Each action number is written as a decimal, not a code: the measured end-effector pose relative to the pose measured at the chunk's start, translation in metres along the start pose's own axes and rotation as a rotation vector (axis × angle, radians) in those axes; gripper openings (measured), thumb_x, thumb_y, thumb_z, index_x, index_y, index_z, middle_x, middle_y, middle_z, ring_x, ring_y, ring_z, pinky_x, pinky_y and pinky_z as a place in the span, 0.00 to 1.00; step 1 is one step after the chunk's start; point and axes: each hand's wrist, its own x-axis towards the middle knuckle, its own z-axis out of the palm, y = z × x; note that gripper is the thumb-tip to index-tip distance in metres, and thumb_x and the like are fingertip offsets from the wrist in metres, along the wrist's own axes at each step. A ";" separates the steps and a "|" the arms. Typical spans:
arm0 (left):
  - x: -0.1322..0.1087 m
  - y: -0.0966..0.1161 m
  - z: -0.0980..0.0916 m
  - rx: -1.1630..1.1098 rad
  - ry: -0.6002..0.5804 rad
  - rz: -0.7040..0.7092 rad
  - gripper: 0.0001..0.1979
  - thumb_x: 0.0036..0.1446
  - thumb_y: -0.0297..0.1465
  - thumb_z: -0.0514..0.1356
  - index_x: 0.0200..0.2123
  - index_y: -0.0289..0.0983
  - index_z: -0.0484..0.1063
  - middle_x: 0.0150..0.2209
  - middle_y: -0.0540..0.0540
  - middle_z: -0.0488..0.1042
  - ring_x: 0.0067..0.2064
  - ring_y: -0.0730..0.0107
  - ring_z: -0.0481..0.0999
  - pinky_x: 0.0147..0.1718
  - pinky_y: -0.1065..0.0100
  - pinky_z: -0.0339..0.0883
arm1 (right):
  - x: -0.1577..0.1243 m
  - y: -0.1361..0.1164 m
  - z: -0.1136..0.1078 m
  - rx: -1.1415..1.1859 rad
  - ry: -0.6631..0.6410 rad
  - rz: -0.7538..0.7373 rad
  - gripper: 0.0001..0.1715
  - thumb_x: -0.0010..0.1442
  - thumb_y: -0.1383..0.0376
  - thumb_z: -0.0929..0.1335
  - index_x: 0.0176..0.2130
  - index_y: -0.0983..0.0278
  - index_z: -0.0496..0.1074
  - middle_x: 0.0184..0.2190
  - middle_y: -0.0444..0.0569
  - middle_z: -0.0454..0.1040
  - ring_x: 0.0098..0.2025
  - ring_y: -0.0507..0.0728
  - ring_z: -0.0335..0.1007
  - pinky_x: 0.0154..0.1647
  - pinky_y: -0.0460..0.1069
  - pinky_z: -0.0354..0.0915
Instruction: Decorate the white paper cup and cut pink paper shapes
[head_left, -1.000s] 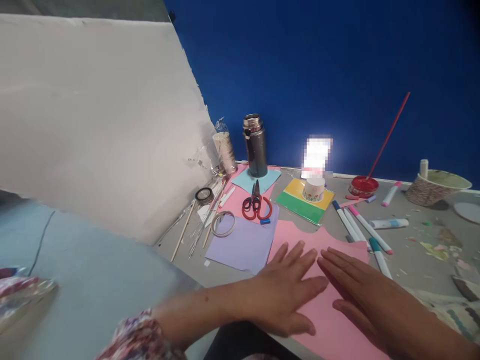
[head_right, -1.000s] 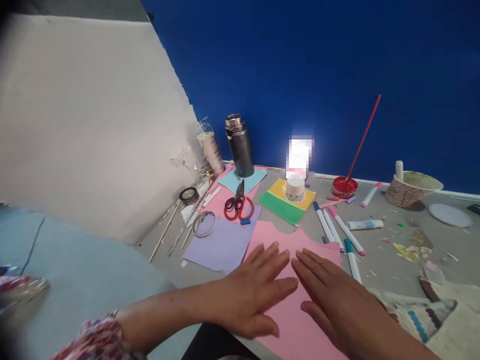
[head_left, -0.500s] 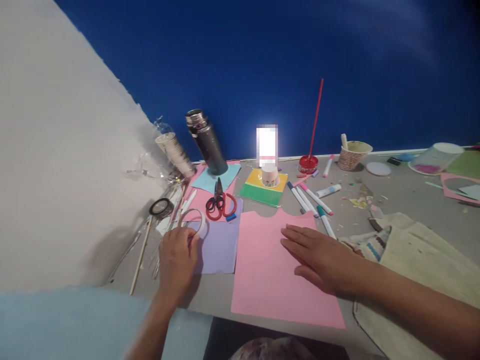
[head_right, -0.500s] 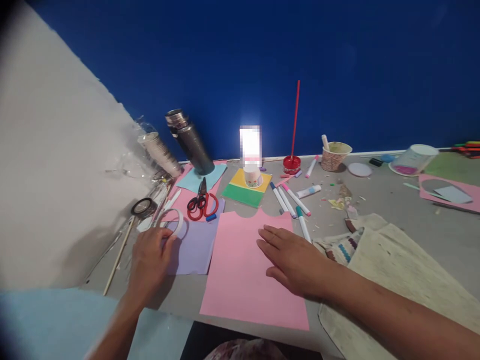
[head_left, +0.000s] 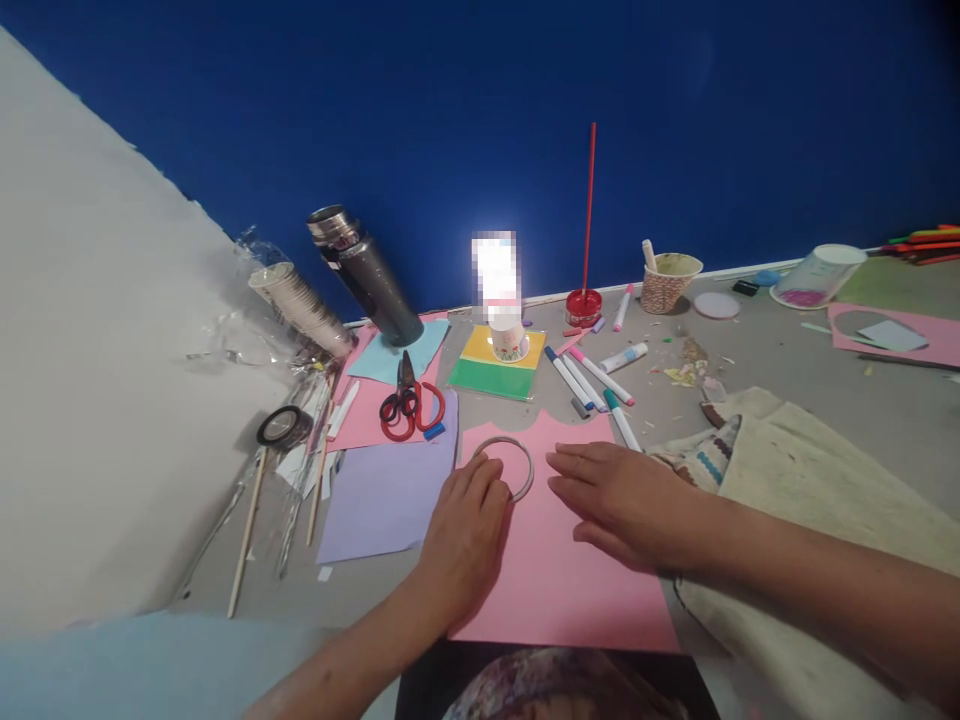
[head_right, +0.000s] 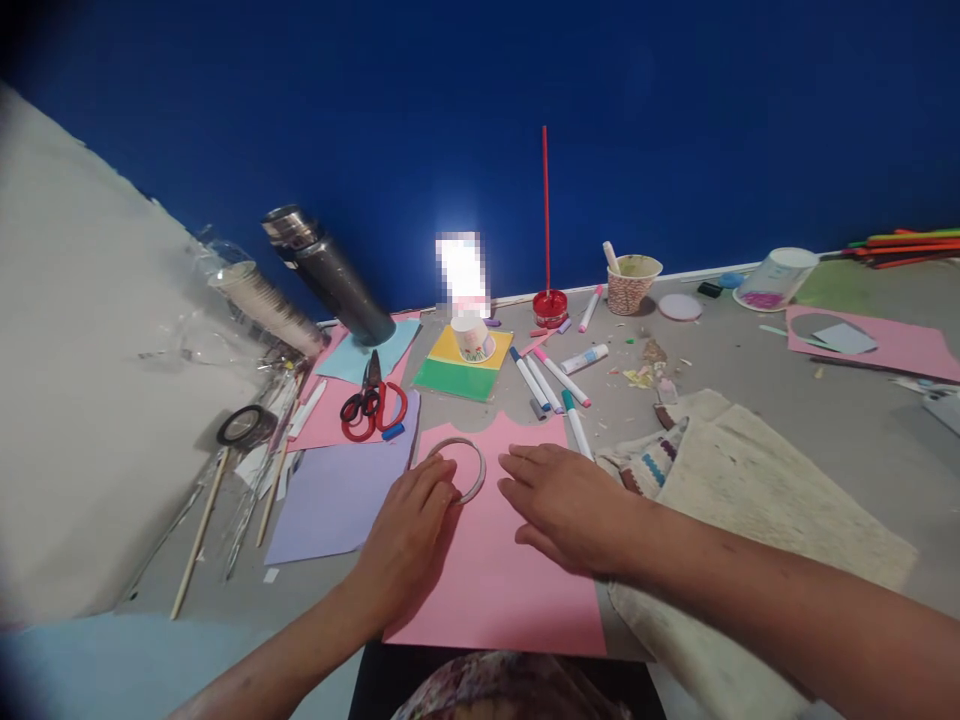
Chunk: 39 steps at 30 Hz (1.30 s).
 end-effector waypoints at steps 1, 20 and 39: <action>0.001 -0.002 0.000 0.000 -0.005 0.003 0.09 0.65 0.19 0.54 0.40 0.38 0.68 0.53 0.38 0.75 0.59 0.51 0.73 0.53 0.50 0.72 | 0.000 0.000 0.000 -0.002 0.004 0.001 0.26 0.65 0.60 0.72 0.58 0.71 0.74 0.65 0.68 0.70 0.68 0.73 0.65 0.67 0.66 0.64; -0.006 0.015 -0.007 -0.054 0.185 -0.286 0.08 0.65 0.22 0.59 0.42 0.38 0.75 0.46 0.40 0.72 0.47 0.57 0.72 0.44 0.55 0.74 | -0.003 0.008 0.007 -0.007 0.068 -0.022 0.21 0.64 0.64 0.71 0.56 0.67 0.76 0.64 0.64 0.72 0.67 0.72 0.67 0.66 0.66 0.66; -0.035 0.046 -0.016 -0.197 0.064 -0.306 0.13 0.68 0.27 0.56 0.54 0.38 0.73 0.58 0.41 0.78 0.65 0.59 0.70 0.73 0.44 0.33 | -0.012 0.025 0.019 -0.092 0.320 -0.142 0.22 0.70 0.63 0.67 0.62 0.59 0.73 0.63 0.52 0.76 0.60 0.64 0.76 0.59 0.59 0.72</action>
